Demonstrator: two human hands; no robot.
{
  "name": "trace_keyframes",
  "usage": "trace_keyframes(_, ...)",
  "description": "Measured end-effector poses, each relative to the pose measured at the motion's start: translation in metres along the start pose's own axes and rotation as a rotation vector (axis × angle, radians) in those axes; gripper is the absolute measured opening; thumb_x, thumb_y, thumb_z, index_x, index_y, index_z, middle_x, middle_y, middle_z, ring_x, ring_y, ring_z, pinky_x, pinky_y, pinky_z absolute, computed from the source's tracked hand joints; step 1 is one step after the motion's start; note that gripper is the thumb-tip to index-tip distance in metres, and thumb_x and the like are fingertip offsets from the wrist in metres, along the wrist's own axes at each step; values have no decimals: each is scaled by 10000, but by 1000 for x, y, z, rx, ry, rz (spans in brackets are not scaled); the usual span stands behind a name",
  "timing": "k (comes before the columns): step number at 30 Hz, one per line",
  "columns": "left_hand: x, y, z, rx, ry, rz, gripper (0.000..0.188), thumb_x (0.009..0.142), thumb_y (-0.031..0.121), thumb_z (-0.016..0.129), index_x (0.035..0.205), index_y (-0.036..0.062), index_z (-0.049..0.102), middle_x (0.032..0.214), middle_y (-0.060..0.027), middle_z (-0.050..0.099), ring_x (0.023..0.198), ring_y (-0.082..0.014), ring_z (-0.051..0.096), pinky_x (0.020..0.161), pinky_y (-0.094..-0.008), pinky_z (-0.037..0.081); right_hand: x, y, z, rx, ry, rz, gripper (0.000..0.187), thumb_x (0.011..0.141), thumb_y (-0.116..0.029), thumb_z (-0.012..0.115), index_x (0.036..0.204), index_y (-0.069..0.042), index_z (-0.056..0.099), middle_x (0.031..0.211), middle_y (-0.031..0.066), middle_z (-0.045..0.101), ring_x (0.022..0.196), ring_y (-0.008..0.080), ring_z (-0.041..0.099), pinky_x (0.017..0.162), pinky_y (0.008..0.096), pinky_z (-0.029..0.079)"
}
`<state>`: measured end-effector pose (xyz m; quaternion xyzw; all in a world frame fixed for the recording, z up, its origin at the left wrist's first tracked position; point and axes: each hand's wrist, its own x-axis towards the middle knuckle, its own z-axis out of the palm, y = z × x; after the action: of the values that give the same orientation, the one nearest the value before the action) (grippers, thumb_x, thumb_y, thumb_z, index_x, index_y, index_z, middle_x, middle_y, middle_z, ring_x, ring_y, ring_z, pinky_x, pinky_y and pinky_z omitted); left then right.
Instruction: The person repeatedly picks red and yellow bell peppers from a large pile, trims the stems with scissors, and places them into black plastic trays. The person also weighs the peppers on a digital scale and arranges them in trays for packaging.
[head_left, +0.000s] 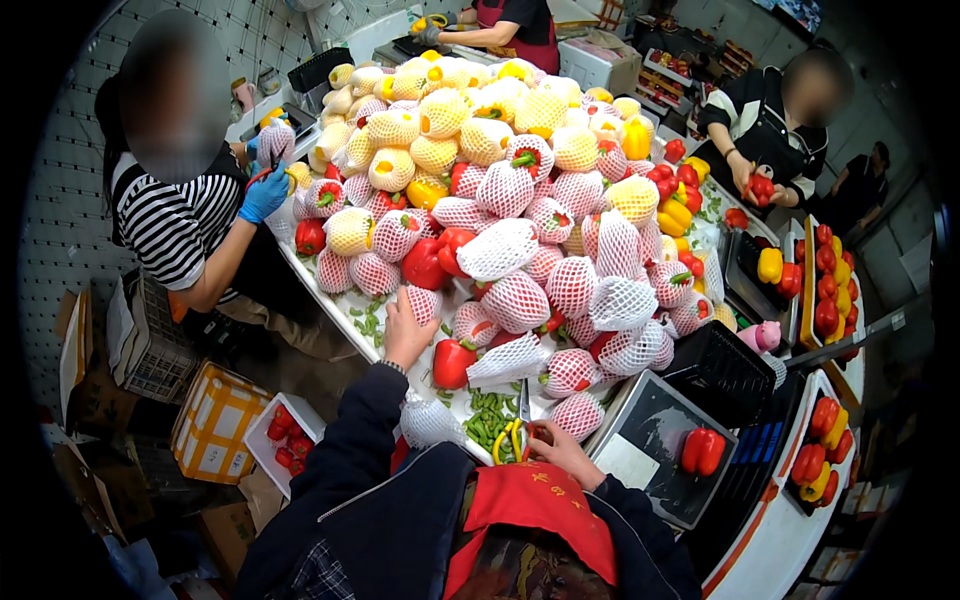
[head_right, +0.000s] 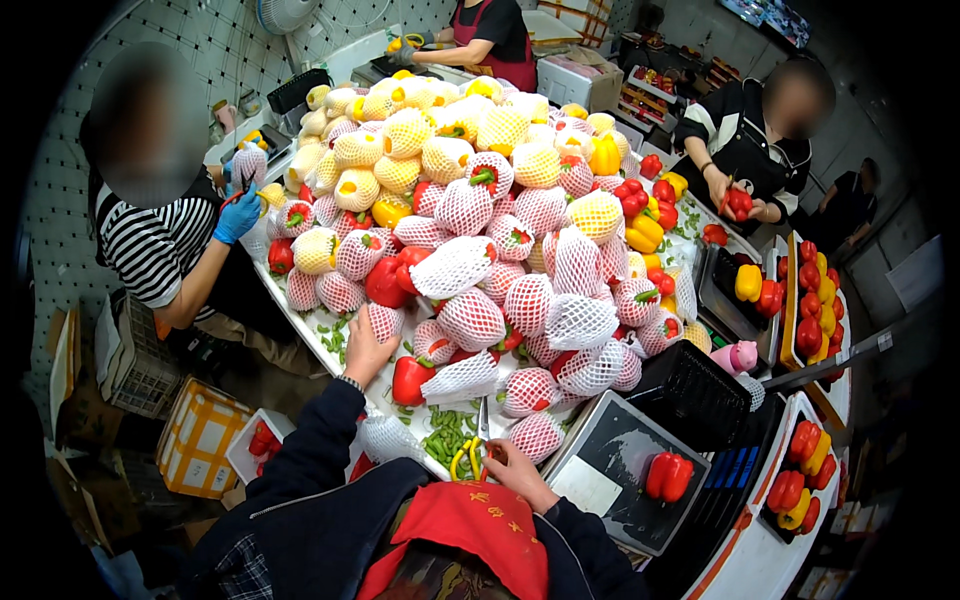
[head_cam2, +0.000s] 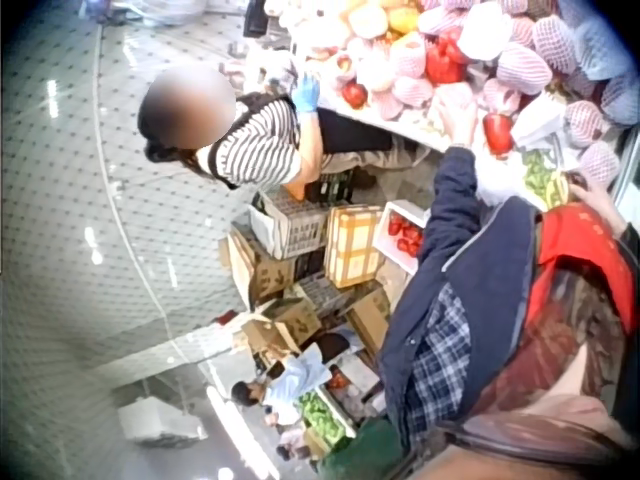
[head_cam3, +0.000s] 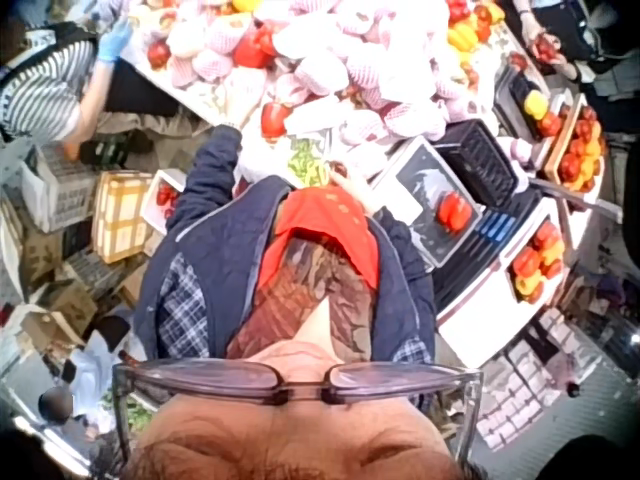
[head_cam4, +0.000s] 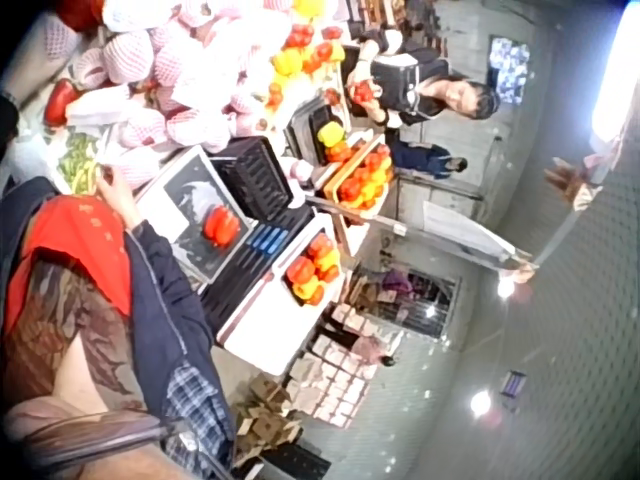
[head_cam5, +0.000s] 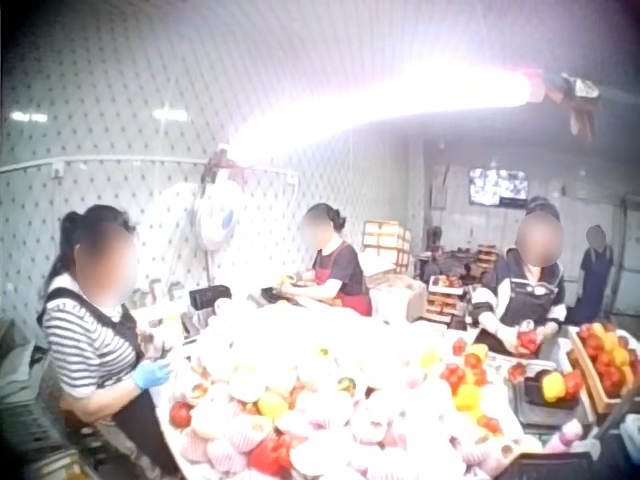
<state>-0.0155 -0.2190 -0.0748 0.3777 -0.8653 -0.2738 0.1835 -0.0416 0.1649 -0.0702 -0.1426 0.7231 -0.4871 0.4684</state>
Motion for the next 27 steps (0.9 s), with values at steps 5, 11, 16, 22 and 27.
trace_keyframes(5, -3, 11, -4, 154, 233, 244, 780, 774, 342, 789, 1388, 2, 448, 1196, -266, 528, 1122, -475, 541, 970, -511, 453, -1, -7, -3, -70, -76, 31, 412, 1004, -174, 621, 1363, 4, 522, 1112, 81, 646, 969, 124, 616, 810, 280, 532)
trace_keyframes(11, -18, 90, -28, -139, -219, 419, 609, 827, 345, 764, 1269, -11, 543, 1040, -261, 599, 1021, -444, 585, 880, -483, 489, -7, -8, -6, -127, -97, -59, 391, 988, -211, 629, 1294, 27, 577, 1042, 96, 680, 920, 150, 641, 814, 297, 518)
trace_keyframes(16, -26, 141, -4, -147, -82, 332, 802, 789, 359, 800, 1416, 36, 418, 1143, -305, 600, 1021, -463, 605, 857, -515, 496, -13, -15, -5, -65, -72, -140, 385, 992, -219, 624, 1281, 34, 593, 1009, 109, 707, 869, 168, 676, 794, 302, 528)
trace_keyframes(22, -28, 175, 13, -19, -22, 466, 1042, 696, 393, 866, 1540, 138, 311, 1355, -318, 425, 1046, -520, 596, 865, -547, 517, -26, -48, -16, -102, -57, -125, 387, 1012, -235, 606, 1306, 17, 597, 1046, 107, 701, 947, 163, 661, 851, 302, 513)
trace_keyframes(27, -15, 183, 20, -136, -88, 436, 1016, 666, 330, 870, 1514, 153, 340, 1403, -299, 370, 1185, -499, 505, 972, -530, 466, -26, -52, -20, -103, 40, -220, 361, 995, -240, 617, 1261, 4, 630, 1054, 117, 707, 926, 169, 660, 850, 309, 513)
